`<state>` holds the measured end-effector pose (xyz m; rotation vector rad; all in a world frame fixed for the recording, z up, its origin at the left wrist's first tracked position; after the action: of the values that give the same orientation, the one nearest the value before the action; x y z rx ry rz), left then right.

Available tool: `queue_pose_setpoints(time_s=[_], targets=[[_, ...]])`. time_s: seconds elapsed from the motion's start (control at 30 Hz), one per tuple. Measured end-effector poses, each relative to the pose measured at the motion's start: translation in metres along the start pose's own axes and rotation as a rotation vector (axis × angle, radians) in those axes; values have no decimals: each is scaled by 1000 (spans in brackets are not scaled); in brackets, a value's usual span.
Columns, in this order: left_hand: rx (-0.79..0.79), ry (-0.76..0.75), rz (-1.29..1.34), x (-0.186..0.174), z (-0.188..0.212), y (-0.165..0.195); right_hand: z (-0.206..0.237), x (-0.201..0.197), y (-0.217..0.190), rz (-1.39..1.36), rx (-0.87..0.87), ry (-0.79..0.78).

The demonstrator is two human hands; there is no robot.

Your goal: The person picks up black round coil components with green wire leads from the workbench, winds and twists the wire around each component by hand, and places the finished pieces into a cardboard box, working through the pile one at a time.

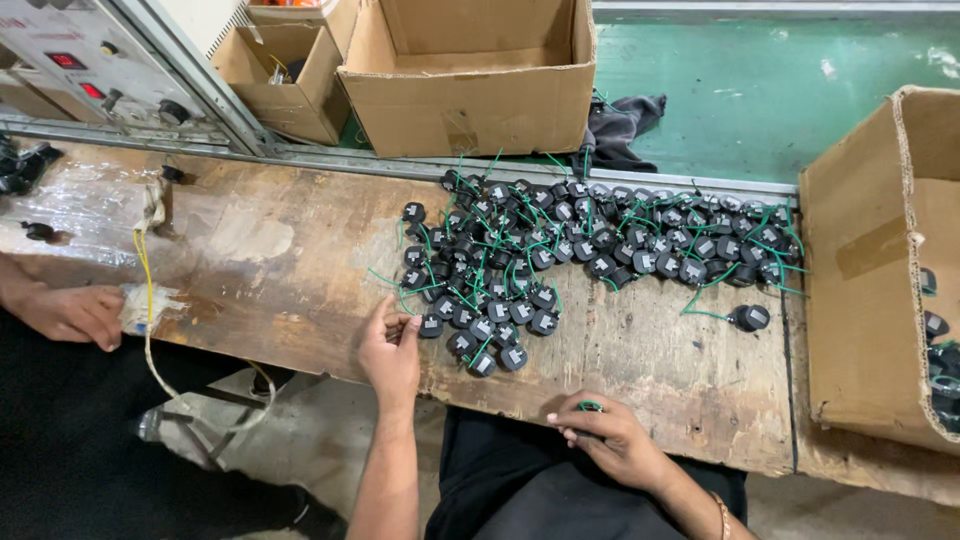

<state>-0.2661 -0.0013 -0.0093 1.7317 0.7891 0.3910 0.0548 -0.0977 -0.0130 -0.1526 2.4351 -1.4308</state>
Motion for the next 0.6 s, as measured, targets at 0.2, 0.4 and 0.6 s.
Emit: queue_pose_setpoints(time_s=[0.2,0.4,0.6], targets=[[-27,-33,11,-1,-2,2,3,-8,18,-100,192,129],[-51,-26,123,6,0,9,0,-10,8,11,8,118],[-77,141,338,-18,8,6,-8,-14,0,14,63,172]])
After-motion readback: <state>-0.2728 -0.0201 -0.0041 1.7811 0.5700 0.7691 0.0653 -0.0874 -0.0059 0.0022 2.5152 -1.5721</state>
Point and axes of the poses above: each hand's wrist, its own z-axis away from the middle knuckle, its own x-axis out of the palm, y = z × x, the point moved 6 cm from there along -z, towards the middle knuckle, and after that the axes turned 11 degrees about y, right-handed, at the moved point
